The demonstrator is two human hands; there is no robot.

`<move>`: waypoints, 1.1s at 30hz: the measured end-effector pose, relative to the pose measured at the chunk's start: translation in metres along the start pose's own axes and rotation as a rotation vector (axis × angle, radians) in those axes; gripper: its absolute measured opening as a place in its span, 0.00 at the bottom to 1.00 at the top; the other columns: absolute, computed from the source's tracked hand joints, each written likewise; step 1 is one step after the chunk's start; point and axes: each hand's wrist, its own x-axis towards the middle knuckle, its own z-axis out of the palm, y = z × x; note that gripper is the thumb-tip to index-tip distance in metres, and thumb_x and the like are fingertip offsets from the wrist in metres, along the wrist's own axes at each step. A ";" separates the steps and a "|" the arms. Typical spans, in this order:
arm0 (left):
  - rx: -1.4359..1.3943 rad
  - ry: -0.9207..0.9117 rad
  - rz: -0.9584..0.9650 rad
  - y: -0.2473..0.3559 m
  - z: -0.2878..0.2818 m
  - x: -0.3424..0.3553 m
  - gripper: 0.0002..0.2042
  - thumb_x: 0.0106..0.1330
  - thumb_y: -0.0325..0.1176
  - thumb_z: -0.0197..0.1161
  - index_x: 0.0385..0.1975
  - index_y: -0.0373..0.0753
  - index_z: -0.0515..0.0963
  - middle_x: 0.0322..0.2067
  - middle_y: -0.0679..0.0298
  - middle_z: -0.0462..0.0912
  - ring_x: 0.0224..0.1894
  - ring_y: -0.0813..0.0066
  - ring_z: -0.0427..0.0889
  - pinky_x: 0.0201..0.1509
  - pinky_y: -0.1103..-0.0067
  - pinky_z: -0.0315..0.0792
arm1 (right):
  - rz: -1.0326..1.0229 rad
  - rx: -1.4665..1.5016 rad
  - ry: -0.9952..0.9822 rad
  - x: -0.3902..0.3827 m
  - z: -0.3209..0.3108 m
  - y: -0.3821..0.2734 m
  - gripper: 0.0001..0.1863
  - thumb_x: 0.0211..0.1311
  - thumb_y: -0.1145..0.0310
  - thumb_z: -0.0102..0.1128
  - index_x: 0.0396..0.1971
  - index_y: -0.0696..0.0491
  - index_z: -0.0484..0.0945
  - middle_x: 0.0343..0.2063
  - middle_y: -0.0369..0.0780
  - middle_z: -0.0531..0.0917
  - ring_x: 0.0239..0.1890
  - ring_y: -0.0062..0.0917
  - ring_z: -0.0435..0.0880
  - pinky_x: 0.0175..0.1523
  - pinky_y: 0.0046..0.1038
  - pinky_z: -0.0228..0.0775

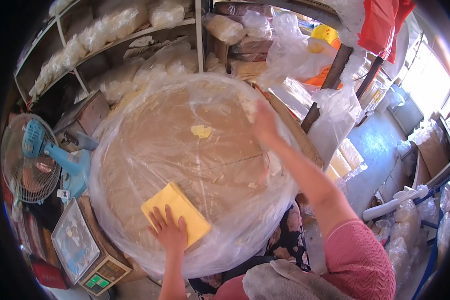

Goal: The person folds large circular yellow sheets into rectangular packets by hand, stacks them on a weighing scale, and then places the stack into a plastic bag.

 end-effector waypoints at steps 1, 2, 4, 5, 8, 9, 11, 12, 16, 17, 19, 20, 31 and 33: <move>0.005 -0.028 -0.020 0.000 -0.002 0.001 0.30 0.68 0.52 0.49 0.68 0.46 0.62 0.72 0.51 0.49 0.74 0.48 0.44 0.70 0.45 0.39 | 0.061 -0.018 -0.024 0.030 -0.018 0.031 0.25 0.68 0.63 0.47 0.60 0.62 0.66 0.61 0.54 0.69 0.62 0.45 0.68 0.65 0.40 0.59; -0.002 -0.050 -0.017 0.005 -0.006 0.004 0.30 0.68 0.51 0.48 0.68 0.46 0.61 0.72 0.50 0.48 0.74 0.48 0.44 0.70 0.45 0.40 | 0.164 -0.169 0.014 0.050 -0.027 0.062 0.24 0.68 0.64 0.47 0.60 0.61 0.66 0.60 0.54 0.69 0.62 0.45 0.68 0.65 0.40 0.59; 0.006 -0.050 -0.023 0.003 -0.007 0.004 0.30 0.68 0.51 0.48 0.68 0.46 0.61 0.72 0.50 0.48 0.74 0.47 0.44 0.70 0.45 0.40 | 0.260 -0.300 0.048 0.076 -0.027 0.098 0.24 0.68 0.65 0.48 0.61 0.61 0.66 0.60 0.53 0.70 0.62 0.44 0.69 0.66 0.40 0.59; 0.013 -0.059 -0.027 0.001 -0.006 0.003 0.30 0.68 0.51 0.48 0.68 0.45 0.61 0.72 0.50 0.48 0.74 0.47 0.44 0.70 0.45 0.40 | 0.389 -0.294 -0.136 0.085 -0.028 0.111 0.25 0.67 0.65 0.49 0.61 0.60 0.66 0.60 0.52 0.71 0.62 0.43 0.69 0.65 0.39 0.60; 0.013 -0.041 0.003 0.004 -0.002 0.005 0.30 0.69 0.51 0.48 0.68 0.45 0.61 0.72 0.49 0.49 0.74 0.45 0.44 0.69 0.44 0.42 | 0.541 -0.319 -0.298 0.100 -0.002 0.189 0.29 0.61 0.61 0.55 0.61 0.58 0.65 0.58 0.50 0.72 0.62 0.43 0.71 0.63 0.39 0.64; 0.008 -0.047 0.002 0.004 0.000 0.006 0.30 0.69 0.51 0.48 0.68 0.45 0.61 0.72 0.49 0.49 0.73 0.45 0.44 0.69 0.43 0.43 | 0.550 -0.347 -0.295 0.105 0.012 0.210 0.34 0.56 0.58 0.60 0.61 0.57 0.65 0.57 0.49 0.73 0.61 0.43 0.72 0.61 0.39 0.68; 0.023 -0.060 -0.007 0.003 -0.003 0.004 0.30 0.68 0.51 0.48 0.68 0.44 0.61 0.71 0.48 0.49 0.73 0.44 0.45 0.68 0.43 0.44 | 0.478 -0.384 -0.187 0.095 0.018 0.207 0.30 0.57 0.60 0.59 0.58 0.58 0.69 0.55 0.50 0.76 0.61 0.44 0.73 0.62 0.39 0.67; 0.023 -0.056 -0.009 0.003 -0.003 0.004 0.30 0.69 0.51 0.48 0.68 0.44 0.61 0.71 0.48 0.50 0.73 0.44 0.45 0.68 0.43 0.45 | 0.478 -0.344 -0.311 0.098 0.017 0.213 0.26 0.58 0.62 0.58 0.55 0.59 0.72 0.54 0.51 0.77 0.59 0.43 0.75 0.61 0.39 0.68; 0.025 -0.017 0.031 0.004 0.003 0.007 0.30 0.69 0.51 0.47 0.68 0.44 0.61 0.71 0.47 0.51 0.72 0.41 0.47 0.65 0.41 0.49 | 0.578 -0.300 -0.099 0.102 0.020 0.228 0.15 0.61 0.68 0.54 0.44 0.58 0.81 0.50 0.52 0.80 0.55 0.43 0.79 0.56 0.39 0.72; 0.032 -0.022 0.025 0.003 0.003 0.006 0.30 0.69 0.51 0.47 0.68 0.44 0.61 0.71 0.47 0.51 0.72 0.41 0.47 0.65 0.41 0.49 | 0.575 -0.296 -0.108 0.103 0.016 0.217 0.15 0.61 0.68 0.54 0.44 0.58 0.81 0.50 0.52 0.80 0.55 0.43 0.79 0.56 0.39 0.72; 0.037 0.007 0.034 0.002 0.002 0.005 0.29 0.69 0.50 0.47 0.68 0.44 0.61 0.70 0.47 0.52 0.72 0.40 0.49 0.63 0.41 0.52 | 0.475 -0.404 -0.185 0.108 -0.001 0.199 0.13 0.61 0.68 0.54 0.41 0.56 0.83 0.46 0.50 0.83 0.53 0.43 0.80 0.54 0.38 0.73; 0.036 0.005 0.034 0.002 0.002 0.005 0.29 0.69 0.50 0.47 0.68 0.44 0.61 0.70 0.47 0.52 0.72 0.40 0.49 0.63 0.41 0.52 | 0.462 -0.396 -0.109 0.114 -0.001 0.205 0.13 0.61 0.64 0.57 0.38 0.55 0.84 0.43 0.50 0.84 0.49 0.45 0.82 0.54 0.39 0.72; 0.009 0.055 0.049 -0.001 0.003 0.003 0.29 0.68 0.49 0.50 0.66 0.43 0.63 0.70 0.47 0.53 0.71 0.41 0.52 0.63 0.44 0.55 | 0.438 -0.359 -0.063 0.134 -0.004 0.214 0.13 0.56 0.63 0.65 0.35 0.57 0.82 0.41 0.52 0.83 0.48 0.45 0.82 0.55 0.44 0.71; 0.011 0.065 0.053 -0.002 0.003 0.003 0.29 0.68 0.49 0.50 0.66 0.43 0.63 0.70 0.47 0.53 0.71 0.41 0.52 0.62 0.45 0.55 | 0.407 -0.330 -0.058 0.132 -0.011 0.212 0.11 0.56 0.67 0.64 0.37 0.56 0.82 0.44 0.52 0.82 0.49 0.45 0.81 0.55 0.43 0.71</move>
